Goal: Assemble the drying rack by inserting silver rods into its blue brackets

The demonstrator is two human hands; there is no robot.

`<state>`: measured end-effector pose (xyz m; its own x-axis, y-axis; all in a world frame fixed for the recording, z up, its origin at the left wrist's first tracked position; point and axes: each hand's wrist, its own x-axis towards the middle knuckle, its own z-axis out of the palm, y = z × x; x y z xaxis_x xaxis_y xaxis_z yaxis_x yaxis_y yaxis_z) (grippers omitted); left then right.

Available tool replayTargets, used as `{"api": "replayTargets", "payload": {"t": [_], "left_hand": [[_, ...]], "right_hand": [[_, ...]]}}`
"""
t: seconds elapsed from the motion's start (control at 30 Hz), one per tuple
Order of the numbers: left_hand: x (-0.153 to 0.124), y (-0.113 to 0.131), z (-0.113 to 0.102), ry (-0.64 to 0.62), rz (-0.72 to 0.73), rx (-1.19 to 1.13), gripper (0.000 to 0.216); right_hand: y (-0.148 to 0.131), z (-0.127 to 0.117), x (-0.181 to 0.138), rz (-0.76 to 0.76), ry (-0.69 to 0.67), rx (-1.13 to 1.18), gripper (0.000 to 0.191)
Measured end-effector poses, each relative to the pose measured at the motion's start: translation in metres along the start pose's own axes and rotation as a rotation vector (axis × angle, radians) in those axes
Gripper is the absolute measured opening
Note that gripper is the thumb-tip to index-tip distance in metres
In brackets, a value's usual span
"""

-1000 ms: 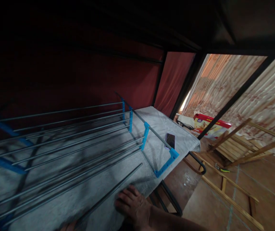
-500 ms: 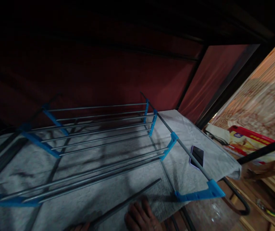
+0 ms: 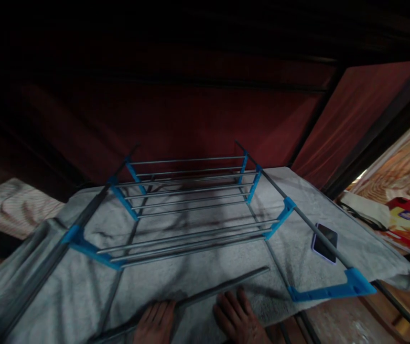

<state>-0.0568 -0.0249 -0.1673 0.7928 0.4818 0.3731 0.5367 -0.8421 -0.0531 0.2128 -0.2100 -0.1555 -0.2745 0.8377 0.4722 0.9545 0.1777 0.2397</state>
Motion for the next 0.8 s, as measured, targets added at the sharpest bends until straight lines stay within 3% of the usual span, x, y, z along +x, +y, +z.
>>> {"api": "replayTargets", "payload": {"t": [0.2,0.37,0.5,0.67,0.8], "left_hand": [[-0.003,0.002,0.018,0.133,-0.018,-0.001,0.043],[0.0,0.002,0.019,0.171,-0.02,-0.012,0.044],[0.001,0.004,0.014,0.141,-0.025,0.009,0.045],[0.0,-0.007,0.01,0.055,0.047,0.052,0.046],[-0.002,-0.024,0.016,0.115,0.141,0.055,0.048]], "right_hand": [[-0.004,-0.003,0.001,-0.063,-0.055,-0.155,0.063],[-0.007,0.006,-0.003,-0.067,-0.008,-0.203,0.064],[-0.009,0.0,0.0,-0.05,-0.039,-0.192,0.065],[-0.01,-0.008,0.006,-0.016,-0.022,-0.172,0.049],[-0.008,0.0,0.009,0.001,0.095,-0.162,0.038]]}}
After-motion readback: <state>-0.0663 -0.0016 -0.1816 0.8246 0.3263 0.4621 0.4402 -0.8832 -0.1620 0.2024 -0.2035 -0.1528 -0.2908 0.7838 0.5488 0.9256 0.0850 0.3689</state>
